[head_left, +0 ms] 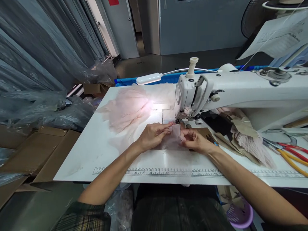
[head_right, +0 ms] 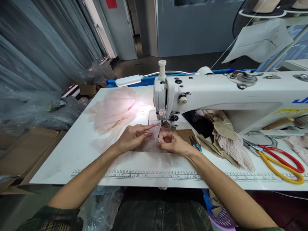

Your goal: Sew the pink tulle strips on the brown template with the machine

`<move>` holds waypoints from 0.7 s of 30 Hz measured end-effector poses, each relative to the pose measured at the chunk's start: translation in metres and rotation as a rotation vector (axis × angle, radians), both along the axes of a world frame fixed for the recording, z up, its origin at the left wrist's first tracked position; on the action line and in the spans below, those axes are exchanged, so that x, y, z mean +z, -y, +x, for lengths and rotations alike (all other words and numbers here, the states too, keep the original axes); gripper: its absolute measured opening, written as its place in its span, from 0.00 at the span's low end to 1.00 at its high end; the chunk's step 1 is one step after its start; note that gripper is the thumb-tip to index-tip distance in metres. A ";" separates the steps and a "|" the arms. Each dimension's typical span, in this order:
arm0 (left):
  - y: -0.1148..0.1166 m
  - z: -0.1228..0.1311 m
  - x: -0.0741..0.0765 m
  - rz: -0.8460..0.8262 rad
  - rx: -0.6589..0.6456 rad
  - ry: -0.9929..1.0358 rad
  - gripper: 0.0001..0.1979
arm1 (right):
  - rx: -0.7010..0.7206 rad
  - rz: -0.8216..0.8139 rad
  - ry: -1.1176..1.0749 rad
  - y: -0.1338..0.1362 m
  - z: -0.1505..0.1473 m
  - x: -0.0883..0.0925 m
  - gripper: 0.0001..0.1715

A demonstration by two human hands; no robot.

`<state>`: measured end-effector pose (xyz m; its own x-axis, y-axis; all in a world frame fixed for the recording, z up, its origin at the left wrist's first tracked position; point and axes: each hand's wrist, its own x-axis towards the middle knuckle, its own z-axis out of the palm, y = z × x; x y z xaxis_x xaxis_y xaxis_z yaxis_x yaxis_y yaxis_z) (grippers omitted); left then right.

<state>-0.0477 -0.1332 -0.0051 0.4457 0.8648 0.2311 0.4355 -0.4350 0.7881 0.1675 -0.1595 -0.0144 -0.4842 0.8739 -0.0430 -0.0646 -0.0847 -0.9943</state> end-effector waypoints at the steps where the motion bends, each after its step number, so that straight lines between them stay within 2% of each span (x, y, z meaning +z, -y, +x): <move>1: 0.001 0.000 0.001 0.028 -0.014 -0.017 0.17 | 0.008 -0.064 -0.034 0.000 -0.001 -0.001 0.21; 3: 0.001 -0.003 0.003 0.039 -0.037 -0.045 0.20 | 0.013 -0.177 -0.105 0.000 -0.001 -0.002 0.18; 5: 0.000 -0.006 0.004 0.027 -0.064 -0.079 0.23 | 0.026 -0.257 -0.158 -0.001 0.001 0.000 0.26; 7: -0.002 -0.008 0.005 0.054 -0.073 -0.126 0.24 | 0.094 -0.320 -0.162 -0.002 0.007 0.002 0.31; 9: -0.004 -0.009 0.005 0.058 -0.056 -0.130 0.24 | 0.184 -0.359 -0.121 -0.004 0.014 0.004 0.29; 11: -0.005 -0.011 0.009 -0.071 -0.087 -0.048 0.25 | 0.245 -0.341 -0.073 -0.004 0.022 0.005 0.25; 14: -0.006 -0.015 0.019 -0.395 -0.202 0.146 0.27 | 0.320 -0.284 -0.035 -0.004 0.030 0.005 0.19; 16: -0.007 -0.019 0.026 -0.504 -0.208 0.182 0.26 | 0.361 -0.285 -0.048 -0.003 0.030 0.005 0.19; 18: -0.011 -0.023 0.030 -0.487 -0.164 0.086 0.26 | 0.343 -0.314 -0.060 -0.003 0.028 0.006 0.23; 21: -0.021 -0.032 0.027 -0.320 -0.073 -0.150 0.27 | 0.183 -0.315 0.013 -0.005 0.027 0.005 0.22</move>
